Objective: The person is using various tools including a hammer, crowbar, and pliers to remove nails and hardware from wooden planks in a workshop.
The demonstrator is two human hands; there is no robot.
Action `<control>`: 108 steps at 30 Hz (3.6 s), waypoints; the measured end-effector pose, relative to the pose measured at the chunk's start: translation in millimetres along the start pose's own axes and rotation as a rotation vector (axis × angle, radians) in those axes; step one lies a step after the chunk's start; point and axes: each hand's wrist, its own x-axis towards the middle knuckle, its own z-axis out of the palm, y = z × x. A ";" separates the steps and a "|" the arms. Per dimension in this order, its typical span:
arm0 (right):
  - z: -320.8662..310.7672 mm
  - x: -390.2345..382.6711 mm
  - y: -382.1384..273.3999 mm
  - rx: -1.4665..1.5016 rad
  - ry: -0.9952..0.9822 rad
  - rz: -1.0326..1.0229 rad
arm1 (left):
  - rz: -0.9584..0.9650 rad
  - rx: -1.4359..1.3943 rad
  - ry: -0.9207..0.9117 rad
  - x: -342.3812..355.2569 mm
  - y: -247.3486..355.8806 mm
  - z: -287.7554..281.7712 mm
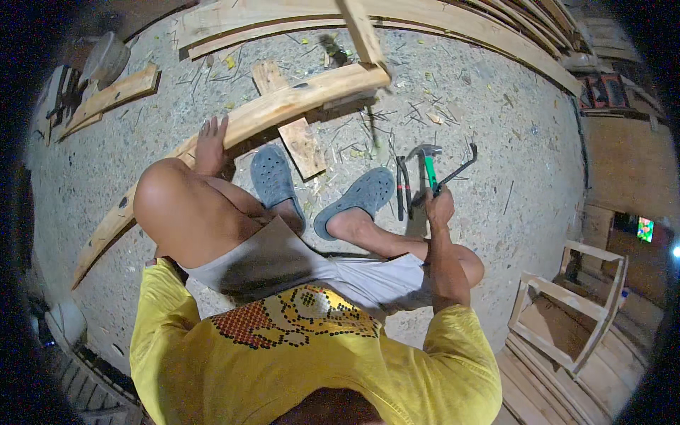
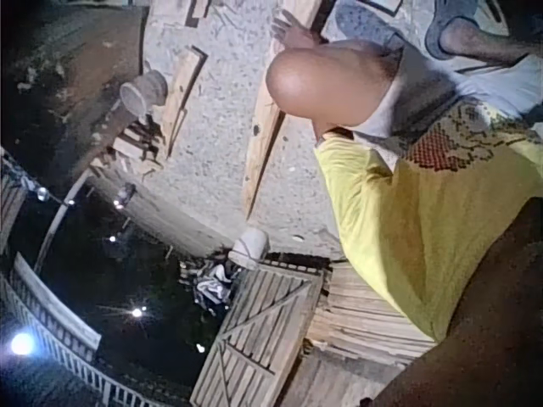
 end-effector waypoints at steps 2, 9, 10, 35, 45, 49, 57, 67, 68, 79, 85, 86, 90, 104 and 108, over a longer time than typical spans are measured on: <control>13.5 -3.8 19.7 -0.142 0.299 -0.172 | 0.007 -0.310 -0.321 41.1 -11.5 -73.8; 64.6 -8.7 -36.0 0.081 -0.404 -0.092 | 0.128 -0.622 -0.571 79.5 -85.3 -64.7; 64.9 -7.5 -40.8 0.085 -0.392 -0.034 | 0.165 -0.670 -0.575 78.1 -89.6 -63.3; 39.6 12.5 26.4 0.309 -0.118 0.382 | -0.046 -0.024 -0.227 56.7 -44.9 -54.9; 54.4 -6.9 11.2 0.421 -0.112 0.367 | -0.107 -0.060 -0.258 52.6 -48.4 -59.0; 63.0 11.7 13.3 0.486 -0.017 0.463 | -0.098 -0.046 -0.277 56.2 -46.7 -60.8; 95.3 43.8 39.0 0.234 -0.163 0.575 | -0.067 -0.109 -0.208 53.0 -40.2 -65.9; -45.4 -45.9 -79.4 1.329 -0.156 0.391 | -0.047 -0.067 -0.219 34.0 -67.4 -69.1; -72.6 -69.6 -101.6 1.281 -0.163 0.326 | -0.032 -0.082 -0.220 44.1 -58.0 -62.5; -50.8 -157.4 -270.4 1.437 -0.760 0.050 | 0.019 -0.125 -0.182 52.2 -46.4 -62.8; -52.3 -143.0 -275.4 1.609 -0.856 0.243 | 0.039 -0.162 -0.157 50.1 -55.7 -61.7; -52.1 -143.6 -271.2 1.550 -0.871 0.180 | 0.054 -0.164 -0.159 49.3 -57.4 -61.5; -55.1 -138.5 -277.7 1.558 -0.889 0.213 | 0.009 -0.174 -0.188 51.9 -49.3 -66.0; -14.6 -170.2 -355.8 1.623 -0.573 0.473 | 0.065 -0.218 -0.107 54.1 -55.3 -56.5; 7.5 -175.6 -369.0 1.452 -0.430 0.313 | 0.057 -0.223 -0.060 54.3 -47.8 -44.8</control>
